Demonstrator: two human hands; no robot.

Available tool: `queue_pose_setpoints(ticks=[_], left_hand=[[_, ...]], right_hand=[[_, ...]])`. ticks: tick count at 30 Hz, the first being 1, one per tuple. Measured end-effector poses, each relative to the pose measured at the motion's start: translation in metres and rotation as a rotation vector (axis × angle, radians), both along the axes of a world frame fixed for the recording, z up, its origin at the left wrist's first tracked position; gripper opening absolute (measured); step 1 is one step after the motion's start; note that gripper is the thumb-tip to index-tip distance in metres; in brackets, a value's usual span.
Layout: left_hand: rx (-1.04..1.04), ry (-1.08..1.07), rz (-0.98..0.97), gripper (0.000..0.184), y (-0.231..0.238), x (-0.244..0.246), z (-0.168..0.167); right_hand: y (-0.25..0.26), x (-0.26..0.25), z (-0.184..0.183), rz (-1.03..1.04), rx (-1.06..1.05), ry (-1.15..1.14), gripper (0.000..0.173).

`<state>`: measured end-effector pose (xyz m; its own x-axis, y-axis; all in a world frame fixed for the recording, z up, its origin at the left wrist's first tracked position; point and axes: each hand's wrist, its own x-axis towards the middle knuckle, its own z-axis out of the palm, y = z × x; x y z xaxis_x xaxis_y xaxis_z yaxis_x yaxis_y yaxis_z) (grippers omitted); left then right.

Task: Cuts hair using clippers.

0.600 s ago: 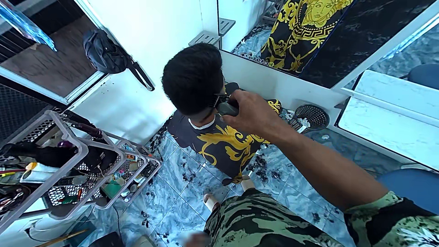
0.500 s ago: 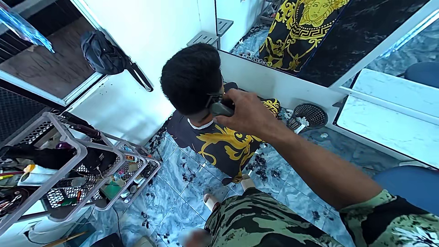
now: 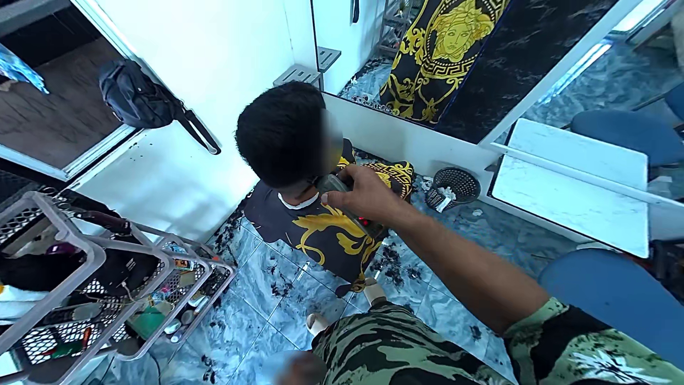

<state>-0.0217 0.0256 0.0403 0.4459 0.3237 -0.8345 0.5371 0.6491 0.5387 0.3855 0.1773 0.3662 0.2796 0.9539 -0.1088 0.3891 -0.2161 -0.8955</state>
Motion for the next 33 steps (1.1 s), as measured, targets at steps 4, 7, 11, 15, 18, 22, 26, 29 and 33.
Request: queue_pose_setpoints(ticks=[4, 7, 11, 15, 18, 22, 26, 29, 33], left_hand=[[0.051, 0.023, -0.076, 0.032, -0.001, 0.0, -0.004], [0.154, 0.247, -0.265, 0.038, -0.005, 0.003, -0.003], [0.058, 0.318, -0.16, 0.039, -0.016, 0.003, -0.03], [0.025, 0.336, -0.104, 0.038, -0.014, 0.009, -0.024], [0.061, 0.338, -0.139, 0.037, -0.013, 0.009, -0.02], [0.112, 0.343, -0.191, 0.033, -0.009, 0.01, -0.02], [0.159, 0.266, -0.107, 0.029, -0.006, 0.017, -0.012], [0.186, 0.268, -0.087, 0.031, -0.008, 0.016, -0.02], [0.225, 0.303, -0.123, 0.033, -0.009, 0.015, -0.027]], right_hand=[[-0.003, -0.012, 0.004, 0.005, 0.078, 0.241, 0.036], [-0.005, -0.014, -0.011, 0.0, -0.015, 0.369, 0.037], [-0.003, -0.019, -0.011, -0.022, 0.024, 0.526, 0.035], [-0.001, -0.02, -0.021, -0.019, -0.009, 0.529, 0.034], [0.0, -0.019, -0.016, -0.013, 0.047, 0.589, 0.033], [0.003, -0.016, -0.02, 0.011, 0.022, 0.584, 0.034], [0.005, -0.014, -0.016, 0.012, 0.03, 0.692, 0.033], [0.005, -0.016, -0.023, 0.029, 0.034, 0.686, 0.036], [0.005, -0.01, -0.027, 0.029, -0.023, 0.744, 0.038]])
